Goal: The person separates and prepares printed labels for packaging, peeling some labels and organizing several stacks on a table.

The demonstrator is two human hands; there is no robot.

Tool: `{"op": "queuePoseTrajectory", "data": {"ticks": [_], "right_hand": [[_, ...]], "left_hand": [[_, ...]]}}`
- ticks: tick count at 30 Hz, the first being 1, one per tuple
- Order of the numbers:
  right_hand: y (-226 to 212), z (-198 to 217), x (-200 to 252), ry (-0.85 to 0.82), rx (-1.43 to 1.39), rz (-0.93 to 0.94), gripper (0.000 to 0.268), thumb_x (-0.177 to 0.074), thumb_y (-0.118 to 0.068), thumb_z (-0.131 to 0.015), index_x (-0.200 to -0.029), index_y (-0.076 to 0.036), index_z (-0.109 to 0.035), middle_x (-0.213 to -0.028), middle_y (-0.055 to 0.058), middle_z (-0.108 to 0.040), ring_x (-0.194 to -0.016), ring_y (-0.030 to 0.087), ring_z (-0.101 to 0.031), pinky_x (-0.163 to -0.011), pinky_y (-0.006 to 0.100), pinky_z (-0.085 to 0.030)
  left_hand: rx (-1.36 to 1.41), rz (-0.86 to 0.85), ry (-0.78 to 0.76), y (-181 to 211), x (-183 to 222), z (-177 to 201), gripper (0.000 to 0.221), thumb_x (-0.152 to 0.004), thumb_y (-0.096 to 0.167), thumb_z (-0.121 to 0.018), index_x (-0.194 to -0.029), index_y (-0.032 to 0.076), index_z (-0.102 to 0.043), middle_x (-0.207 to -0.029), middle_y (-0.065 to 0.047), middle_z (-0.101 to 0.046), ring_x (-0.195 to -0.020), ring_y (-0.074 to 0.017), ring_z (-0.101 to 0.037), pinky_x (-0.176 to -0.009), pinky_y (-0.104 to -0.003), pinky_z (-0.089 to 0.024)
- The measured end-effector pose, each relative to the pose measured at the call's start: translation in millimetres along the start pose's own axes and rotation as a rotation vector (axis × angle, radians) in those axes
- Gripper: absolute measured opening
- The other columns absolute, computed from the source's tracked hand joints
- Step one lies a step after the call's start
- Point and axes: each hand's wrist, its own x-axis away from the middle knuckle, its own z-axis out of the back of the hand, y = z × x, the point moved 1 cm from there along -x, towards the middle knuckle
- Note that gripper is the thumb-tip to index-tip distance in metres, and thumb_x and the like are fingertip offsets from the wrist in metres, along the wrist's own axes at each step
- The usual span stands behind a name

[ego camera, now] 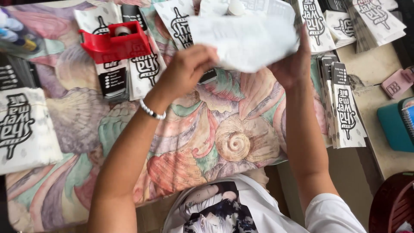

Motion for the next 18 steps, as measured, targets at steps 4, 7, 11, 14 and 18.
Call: {"op": "queuePoseTrajectory", "data": {"ticks": [4,7,11,14,18], "right_hand": [[18,25,14,-0.003,0.184,0.083,0.063,-0.081,-0.038,-0.074,-0.132,-0.005,-0.060,-0.121,0.013,-0.065,-0.112,0.032,-0.067,-0.094,0.046,-0.059],[39,53,36,0.216,0.339,0.227,0.034,-0.087,-0.010,-0.085,-0.113,0.003,-0.068,-0.086,0.012,-0.068,-0.078,0.028,-0.076,-0.072,0.040,-0.063],[61,100,53,0.090,0.169,0.414,0.039,-0.097,0.001,-0.070,-0.135,-0.005,-0.062,-0.110,0.015,-0.072,-0.103,0.032,-0.075,-0.096,0.052,-0.062],[68,105,64,-0.018,0.119,0.483,0.044,-0.096,0.001,-0.066,-0.139,-0.009,-0.059,-0.126,0.012,-0.070,-0.115,0.034,-0.071,-0.107,0.051,-0.056],[77,83,76,-0.106,0.001,0.453,0.048,-0.090,0.001,-0.064,-0.137,-0.008,-0.059,-0.129,0.014,-0.069,-0.116,0.037,-0.070,-0.110,0.055,-0.055]], "left_hand": [[0.345,0.120,-0.089,9,63,-24,0.038,-0.095,0.046,-0.071,-0.095,0.008,-0.065,-0.104,-0.018,-0.071,-0.108,-0.0363,-0.069,-0.096,-0.053,-0.055],[0.492,0.367,0.183,34,87,-29,0.069,-0.099,0.071,-0.039,-0.105,0.005,-0.059,-0.124,-0.024,-0.059,-0.125,-0.0433,-0.056,-0.102,-0.064,-0.050],[0.614,0.592,0.639,48,107,-51,0.040,-0.101,0.041,-0.066,-0.113,0.013,-0.040,-0.126,-0.002,-0.045,-0.119,-0.0158,-0.052,-0.094,-0.033,-0.058],[1.001,0.712,0.598,45,113,-53,0.075,-0.088,0.039,-0.080,-0.134,0.007,-0.030,-0.127,-0.014,-0.047,-0.098,-0.0215,-0.061,-0.069,-0.029,-0.064],[0.748,0.749,0.364,33,121,-60,0.093,-0.078,0.046,-0.087,-0.146,0.004,-0.040,-0.125,-0.013,-0.052,-0.086,-0.0096,-0.045,-0.063,-0.018,-0.043]]}}
